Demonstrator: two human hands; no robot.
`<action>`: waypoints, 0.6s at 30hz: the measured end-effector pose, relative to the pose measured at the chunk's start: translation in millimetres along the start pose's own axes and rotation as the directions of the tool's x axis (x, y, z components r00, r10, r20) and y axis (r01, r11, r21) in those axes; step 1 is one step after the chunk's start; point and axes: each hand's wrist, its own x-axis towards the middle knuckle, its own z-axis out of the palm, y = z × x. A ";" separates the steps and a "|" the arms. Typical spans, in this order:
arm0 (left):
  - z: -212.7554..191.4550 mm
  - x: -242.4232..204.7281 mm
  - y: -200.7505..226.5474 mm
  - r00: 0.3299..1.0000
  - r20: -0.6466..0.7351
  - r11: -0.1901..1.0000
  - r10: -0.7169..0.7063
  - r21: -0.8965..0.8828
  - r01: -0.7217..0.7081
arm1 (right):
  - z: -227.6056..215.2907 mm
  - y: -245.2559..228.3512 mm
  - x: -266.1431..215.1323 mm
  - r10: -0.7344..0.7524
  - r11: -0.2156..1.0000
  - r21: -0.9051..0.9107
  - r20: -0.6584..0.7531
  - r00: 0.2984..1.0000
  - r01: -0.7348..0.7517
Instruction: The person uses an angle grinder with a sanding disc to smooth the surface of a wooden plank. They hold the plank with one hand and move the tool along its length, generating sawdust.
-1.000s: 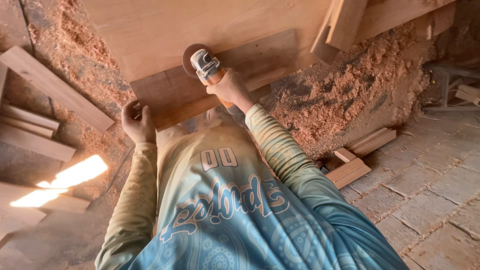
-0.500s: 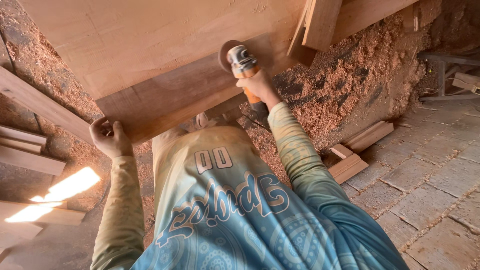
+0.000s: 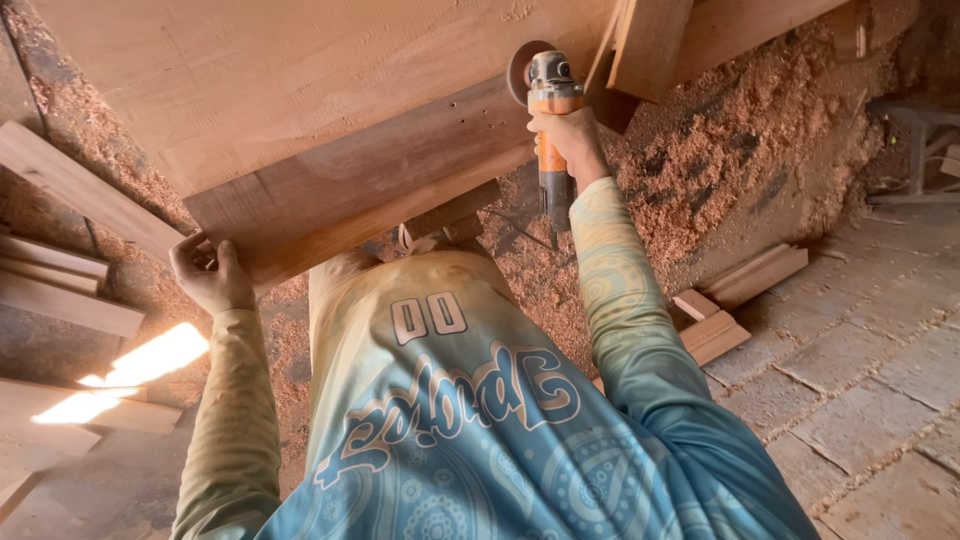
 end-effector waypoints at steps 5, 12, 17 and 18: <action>-1.2 0.8 1.5 1.000 0.011 1.000 -0.020 0.021 0.020 | 9.2 -13.1 -4.8 0.014 1.000 -0.004 -0.003 1.000 -0.014; -5.8 3.0 2.6 0.999 0.053 0.999 -0.001 0.041 -0.001 | 58.8 1.4 -30.8 -0.044 0.998 0.045 0.081 0.996 0.040; -10.1 9.5 4.3 0.994 0.100 0.999 0.030 0.017 -0.032 | 123.8 11.5 -62.9 -0.118 0.944 -0.297 0.102 0.988 0.144; -9.1 10.9 5.2 0.994 0.099 0.998 0.043 0.031 -0.046 | 130.2 13.6 -69.0 -0.130 0.928 -0.333 0.126 0.983 0.165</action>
